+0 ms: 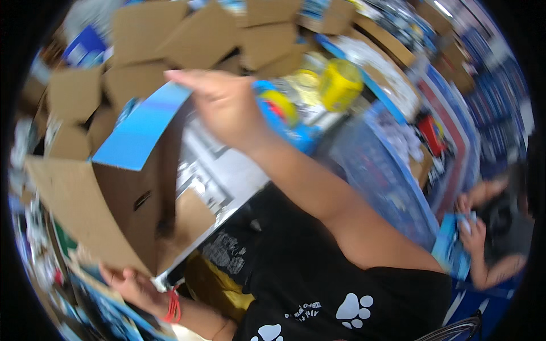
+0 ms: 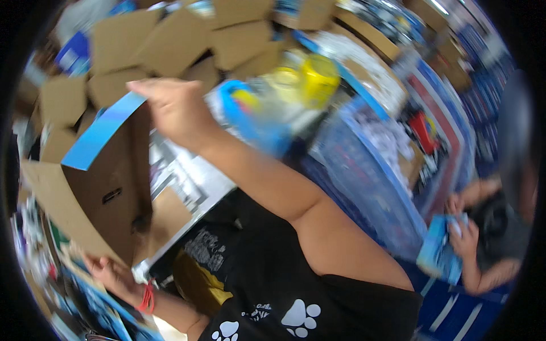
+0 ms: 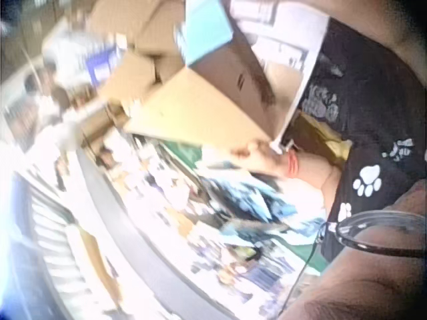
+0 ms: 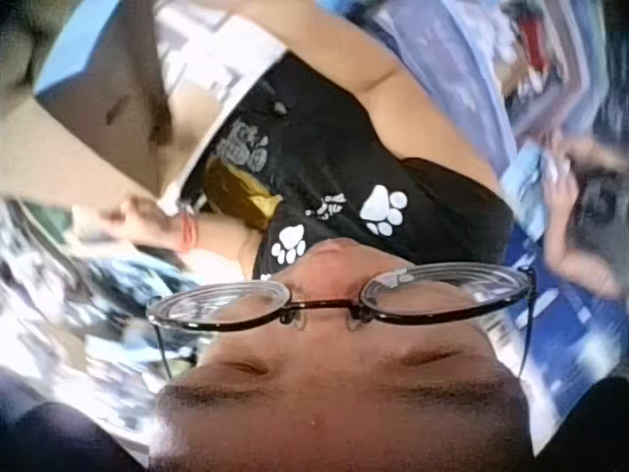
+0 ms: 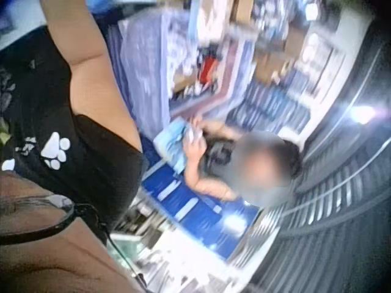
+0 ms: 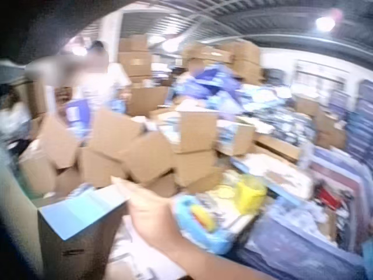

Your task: The person assembles small cardboard boxes by folding flaps and sealing them with tape. They place a blue whale-shaped item and a white remote control into each box, then close and tape the boxes shut. The process is repeated multiple times.

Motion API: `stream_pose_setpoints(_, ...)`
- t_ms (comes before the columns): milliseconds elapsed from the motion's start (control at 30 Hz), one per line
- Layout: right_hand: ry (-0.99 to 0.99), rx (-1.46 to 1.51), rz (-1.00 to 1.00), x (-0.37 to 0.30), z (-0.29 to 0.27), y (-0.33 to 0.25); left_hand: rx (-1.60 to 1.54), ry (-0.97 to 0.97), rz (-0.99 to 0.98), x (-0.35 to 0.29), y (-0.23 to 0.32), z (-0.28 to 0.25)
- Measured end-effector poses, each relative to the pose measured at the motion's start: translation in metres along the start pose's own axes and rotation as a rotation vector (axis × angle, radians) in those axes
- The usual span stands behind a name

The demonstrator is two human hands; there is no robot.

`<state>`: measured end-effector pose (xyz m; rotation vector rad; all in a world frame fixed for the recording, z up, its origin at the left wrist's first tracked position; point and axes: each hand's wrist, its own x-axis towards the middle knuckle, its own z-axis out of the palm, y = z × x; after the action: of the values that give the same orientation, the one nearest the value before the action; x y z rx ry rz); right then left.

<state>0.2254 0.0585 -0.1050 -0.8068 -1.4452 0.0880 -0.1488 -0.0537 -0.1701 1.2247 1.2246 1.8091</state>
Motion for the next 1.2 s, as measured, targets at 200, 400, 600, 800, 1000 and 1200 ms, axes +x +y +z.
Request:
stream_pose_setpoints(200, -0.281, -0.495, -0.091, -0.039, -0.168, -0.05, 0.794, -0.021, 0.47, -0.012, 0.017, 0.073)
stream_pose_setpoints(400, 0.449, -1.135, 0.895, -0.124, -0.425, -0.087, 1.017, -0.045, 0.692, -0.059, -0.04, 0.103)
stream_pose_setpoints(600, -0.343, -1.504, 1.51, -0.245, -0.59, 0.024, 1.063, -0.119, 0.705, -0.078, -0.031, 0.124)
stream_pose_setpoints(800, -0.006, -1.506, 1.64, -0.254, -0.62, 0.088, 1.141, -0.07, 0.828, -0.073, -0.011, 0.131)
stream_pose_setpoints(1000, 0.143, -1.63, 1.658, -0.244, -0.633, 0.067, 1.089, 0.114, 0.846, -0.074, -0.021, 0.113)
stream_pose_setpoints(1200, 0.322, -1.478, 0.981, -0.169, -0.576, -0.057, 0.231, -0.615, 0.173, -0.095, -0.007, 0.214)
